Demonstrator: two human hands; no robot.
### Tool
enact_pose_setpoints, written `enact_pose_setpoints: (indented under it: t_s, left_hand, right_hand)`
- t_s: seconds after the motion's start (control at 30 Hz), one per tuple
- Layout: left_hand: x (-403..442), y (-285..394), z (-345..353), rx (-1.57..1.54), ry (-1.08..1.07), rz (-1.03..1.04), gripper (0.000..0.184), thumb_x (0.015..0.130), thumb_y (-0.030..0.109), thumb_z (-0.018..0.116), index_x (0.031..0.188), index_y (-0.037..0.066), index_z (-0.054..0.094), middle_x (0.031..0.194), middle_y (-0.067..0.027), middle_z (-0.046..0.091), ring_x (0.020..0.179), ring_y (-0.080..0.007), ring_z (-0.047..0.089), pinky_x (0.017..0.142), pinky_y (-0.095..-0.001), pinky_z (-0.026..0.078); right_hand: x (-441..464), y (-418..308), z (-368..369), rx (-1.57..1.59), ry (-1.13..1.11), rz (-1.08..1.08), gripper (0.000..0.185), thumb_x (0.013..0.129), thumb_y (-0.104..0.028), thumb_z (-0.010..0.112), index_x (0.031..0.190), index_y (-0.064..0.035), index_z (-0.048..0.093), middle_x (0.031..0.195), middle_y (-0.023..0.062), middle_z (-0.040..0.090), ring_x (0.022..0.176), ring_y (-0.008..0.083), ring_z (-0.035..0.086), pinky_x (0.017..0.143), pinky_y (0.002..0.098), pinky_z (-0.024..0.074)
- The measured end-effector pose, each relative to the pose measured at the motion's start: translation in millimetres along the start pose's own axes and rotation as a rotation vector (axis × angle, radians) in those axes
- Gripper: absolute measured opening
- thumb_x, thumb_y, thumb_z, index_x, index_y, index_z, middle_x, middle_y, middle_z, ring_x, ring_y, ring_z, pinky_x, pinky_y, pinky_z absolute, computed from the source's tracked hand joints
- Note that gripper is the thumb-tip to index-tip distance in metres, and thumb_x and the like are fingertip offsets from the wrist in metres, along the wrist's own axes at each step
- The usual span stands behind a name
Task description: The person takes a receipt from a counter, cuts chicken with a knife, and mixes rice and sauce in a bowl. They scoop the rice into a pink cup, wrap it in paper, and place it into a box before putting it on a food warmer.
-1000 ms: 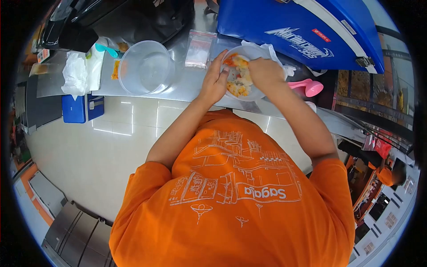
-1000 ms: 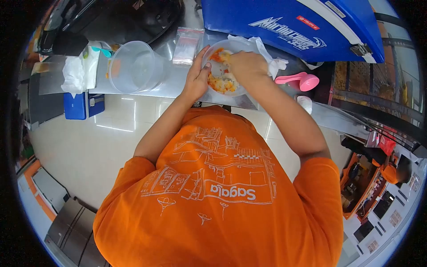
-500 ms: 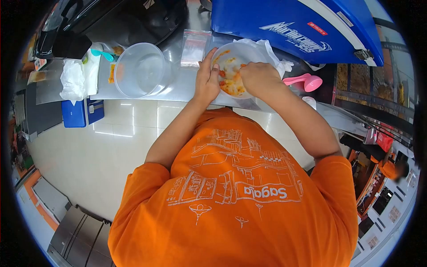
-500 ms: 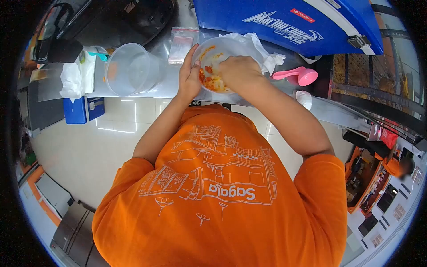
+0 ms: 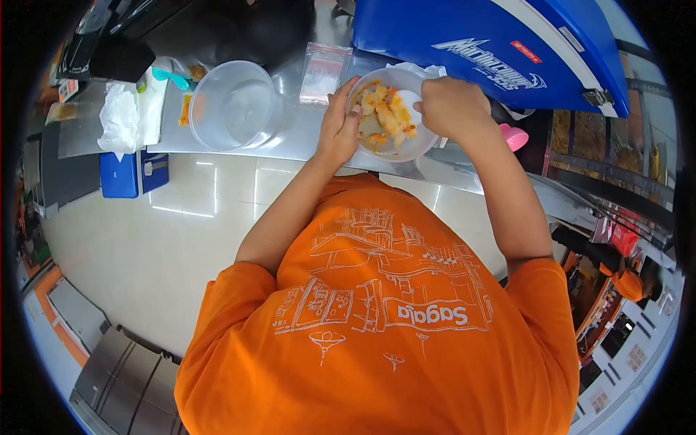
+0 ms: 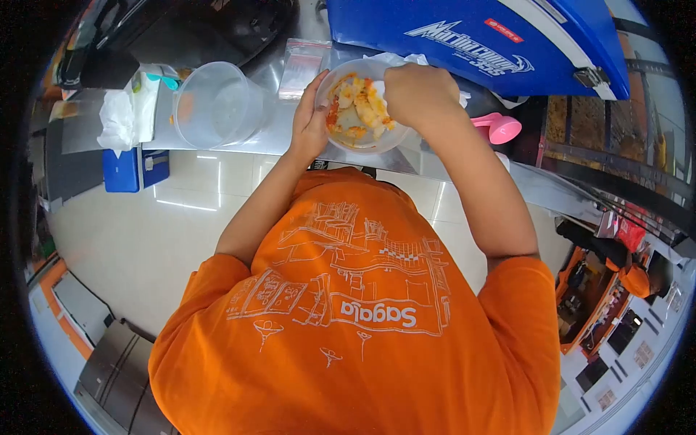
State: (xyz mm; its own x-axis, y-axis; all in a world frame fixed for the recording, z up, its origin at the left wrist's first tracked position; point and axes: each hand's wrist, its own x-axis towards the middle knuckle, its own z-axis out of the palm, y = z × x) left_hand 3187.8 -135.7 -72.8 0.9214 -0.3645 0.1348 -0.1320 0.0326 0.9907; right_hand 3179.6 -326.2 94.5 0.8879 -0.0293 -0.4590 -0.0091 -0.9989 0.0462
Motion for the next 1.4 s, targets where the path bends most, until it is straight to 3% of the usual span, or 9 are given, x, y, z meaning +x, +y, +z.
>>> enact_pose_setpoints:
  t_s: [0.23,0.33,0.5,0.67,0.77,1.0,1.1,1.27,1.4]
  left_hand:
    - [-2,1,5,0.074,0.013,0.059,0.056,0.099,0.017,0.043,0.151,-0.001,0.037,0.149,-0.0245,0.046,0.140,-0.0393,0.043,0.125,-0.0484,0.010]
    - [-1,1,4,-0.026,-0.035,0.035,0.055,0.103,0.021,0.041,0.153,0.000,0.035,0.151,-0.0226,0.045,0.141,-0.0352,0.043,0.124,-0.0447,0.017]
    - [5,1,6,-0.479,-0.072,-0.046,0.054,0.106,0.024,0.039,0.154,-0.001,0.035,0.150,-0.0171,0.048,0.140,-0.0261,0.042,0.118,-0.0363,0.031]
    - [10,0,-10,-0.307,-0.164,-0.077,0.054,0.106,0.021,0.036,0.156,0.001,0.032,0.152,-0.0184,0.045,0.141,-0.0263,0.043,0.119,-0.0368,0.031]
    - [13,-1,-6,-0.296,-0.197,-0.108,0.054,0.104,0.019,0.036,0.155,0.001,0.035,0.149,-0.0181,0.048,0.138,-0.0262,0.047,0.118,-0.0367,0.034]
    - [15,2,-10,-0.350,-0.127,-0.120,0.053,0.099,0.013,0.040,0.150,0.001,0.043,0.143,-0.0183,0.054,0.132,-0.0248,0.051,0.113,-0.0340,0.037]
    - [13,6,-16,-0.273,-0.186,-0.135,0.053,0.098,0.013,0.040,0.150,0.001,0.045,0.140,-0.0184,0.057,0.129,-0.0249,0.054,0.111,-0.0342,0.040]
    - [14,-3,-8,-0.205,-0.108,-0.091,0.052,0.097,0.012,0.041,0.147,0.000,0.047,0.136,-0.0203,0.060,0.126,-0.0261,0.058,0.109,-0.0346,0.042]
    - [12,-2,-7,-0.129,-0.076,-0.030,0.053,0.095,0.011,0.041,0.146,-0.001,0.049,0.136,-0.0220,0.060,0.127,-0.0272,0.058,0.110,-0.0347,0.041]
  right_hand:
    - [-6,-26,-13,-0.155,0.004,0.061,0.023,0.090,-0.013,0.061,0.106,-0.0098,0.077,0.108,0.0106,0.076,0.097,0.0284,0.075,0.077,0.0407,0.0613]
    - [25,-17,47,-0.072,0.042,-0.018,0.023,0.094,-0.018,0.059,0.102,-0.0040,0.076,0.103,0.0171,0.075,0.090,0.0343,0.075,0.077,0.0438,0.0607]
    - [4,-51,25,0.103,0.002,-0.104,0.025,0.092,-0.015,0.059,0.109,-0.0086,0.075,0.107,0.0135,0.075,0.098,0.0320,0.074,0.084,0.0429,0.0597]
    - [-2,-48,35,0.020,-0.195,-0.227,0.025,0.092,-0.018,0.058,0.109,-0.0096,0.075,0.110,0.0154,0.074,0.101,0.0331,0.073,0.088,0.0447,0.0582]
    - [2,-37,17,0.076,0.021,-0.070,0.024,0.091,-0.018,0.062,0.109,-0.0091,0.075,0.113,0.0164,0.074,0.102,0.0327,0.073,0.088,0.0451,0.0577]
    - [24,-33,48,0.340,-0.029,-0.053,0.026,0.089,-0.015,0.067,0.113,-0.0084,0.074,0.113,0.0167,0.074,0.102,0.0319,0.073,0.088,0.0435,0.0583]
    - [0,-30,31,0.086,-0.148,-0.179,0.028,0.085,-0.015,0.072,0.111,-0.0077,0.075,0.109,0.0160,0.075,0.099,0.0311,0.074,0.084,0.0425,0.0599]
    - [2,-36,14,-0.123,0.025,-0.037,0.023,0.085,-0.015,0.070,0.106,-0.0069,0.076,0.104,0.0125,0.076,0.094,0.0292,0.075,0.078,0.0421,0.0613]
    - [4,-33,32,-0.028,-0.044,-0.014,0.023,0.088,-0.014,0.066,0.107,-0.0066,0.076,0.105,0.0151,0.075,0.097,0.0325,0.074,0.082,0.0431,0.0605]
